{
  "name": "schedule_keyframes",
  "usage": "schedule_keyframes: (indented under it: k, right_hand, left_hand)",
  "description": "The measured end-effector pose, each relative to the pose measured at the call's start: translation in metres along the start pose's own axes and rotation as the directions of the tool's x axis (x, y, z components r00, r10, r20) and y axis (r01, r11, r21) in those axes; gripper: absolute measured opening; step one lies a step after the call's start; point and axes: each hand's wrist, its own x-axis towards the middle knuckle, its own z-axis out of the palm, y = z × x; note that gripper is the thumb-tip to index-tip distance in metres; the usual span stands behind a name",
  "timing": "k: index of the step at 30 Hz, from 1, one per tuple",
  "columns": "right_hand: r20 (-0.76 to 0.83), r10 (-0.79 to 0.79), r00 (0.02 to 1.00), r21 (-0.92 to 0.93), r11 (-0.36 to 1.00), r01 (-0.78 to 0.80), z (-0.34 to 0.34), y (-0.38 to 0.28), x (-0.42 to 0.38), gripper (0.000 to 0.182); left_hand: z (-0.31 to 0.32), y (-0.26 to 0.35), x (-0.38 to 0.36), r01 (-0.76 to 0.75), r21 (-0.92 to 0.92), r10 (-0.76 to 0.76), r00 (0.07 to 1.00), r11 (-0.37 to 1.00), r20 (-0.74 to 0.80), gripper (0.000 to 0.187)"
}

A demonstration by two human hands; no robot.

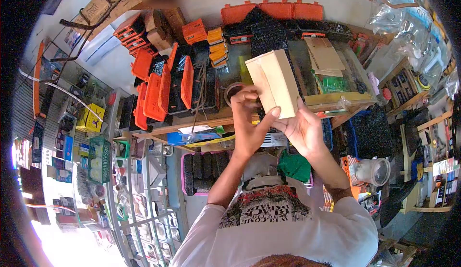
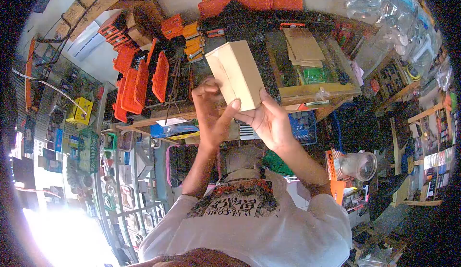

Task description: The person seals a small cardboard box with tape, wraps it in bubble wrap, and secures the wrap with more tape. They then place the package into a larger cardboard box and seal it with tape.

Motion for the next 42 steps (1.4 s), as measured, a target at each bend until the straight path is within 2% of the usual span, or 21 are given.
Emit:
schedule_keyframes:
  k: [1, 4, 7, 10, 14, 17, 26, 34, 36, 39, 42]
  right_hand:
    - [0.013, -0.012, 1.000, -0.006, 1.000, 0.012, 0.002, 0.001, -0.002, 0.052]
    - [0.001, -0.049, 0.999, 0.019, 0.999, 0.049, 0.004, 0.007, -0.004, 0.052]
    - [-0.020, -0.086, 0.996, 0.018, 0.996, 0.086, 0.005, 0.013, -0.003, 0.051]
    - [-0.036, -0.099, 0.994, 0.020, 0.995, 0.100, 0.001, 0.018, -0.003, 0.051]
    - [-0.011, -0.089, 0.996, 0.046, 0.995, 0.089, 0.004, 0.022, -0.001, 0.050]
    - [-0.012, -0.088, 0.996, 0.071, 0.994, 0.088, 0.007, 0.024, -0.001, 0.050]
    - [-0.078, -0.090, 0.993, 0.076, 0.992, 0.096, -0.008, 0.039, -0.004, 0.049]
    - [-0.178, -0.033, 0.984, 0.150, 0.987, 0.060, -0.017, 0.059, -0.016, 0.051]
    - [-0.168, -0.011, 0.986, 0.170, 0.985, 0.040, -0.020, 0.063, -0.017, 0.050]
    - [-0.244, -0.021, 0.970, 0.190, 0.979, 0.069, -0.025, 0.075, -0.021, 0.045]
    - [-0.273, -0.040, 0.961, 0.172, 0.981, 0.089, -0.027, 0.087, -0.028, 0.042]
  left_hand:
    - [0.000, 0.002, -0.001, 0.099, -0.099, -0.095, 0.995, 0.990, 0.040, 0.057]
    - [0.008, 0.002, -0.006, 0.139, -0.292, -0.153, 0.988, 0.946, -0.023, 0.052]
    - [0.012, 0.004, -0.011, 0.146, -0.274, -0.166, 0.985, 0.950, -0.048, 0.052]
    - [0.017, 0.008, -0.013, 0.016, -0.181, -0.021, 0.999, 0.983, -0.029, 0.057]
    - [0.009, 0.008, -0.010, 0.178, -0.400, -0.202, 0.979, 0.899, -0.020, 0.058]
    - [0.005, 0.006, -0.010, 0.195, -0.443, -0.216, 0.976, 0.875, 0.003, 0.054]
    - [0.007, 0.002, -0.021, 0.292, -0.428, -0.347, 0.936, 0.855, -0.056, 0.041]
    - [-0.002, -0.009, -0.034, 0.424, -0.352, -0.430, 0.900, 0.835, 0.065, 0.057]
    - [0.000, -0.011, -0.038, 0.412, -0.381, -0.439, 0.898, 0.827, 0.020, 0.054]
    - [0.001, -0.020, -0.047, 0.412, -0.361, -0.456, 0.889, 0.837, -0.042, 0.050]
    - [0.000, -0.023, -0.058, 0.446, -0.395, -0.489, 0.872, 0.803, -0.010, 0.044]
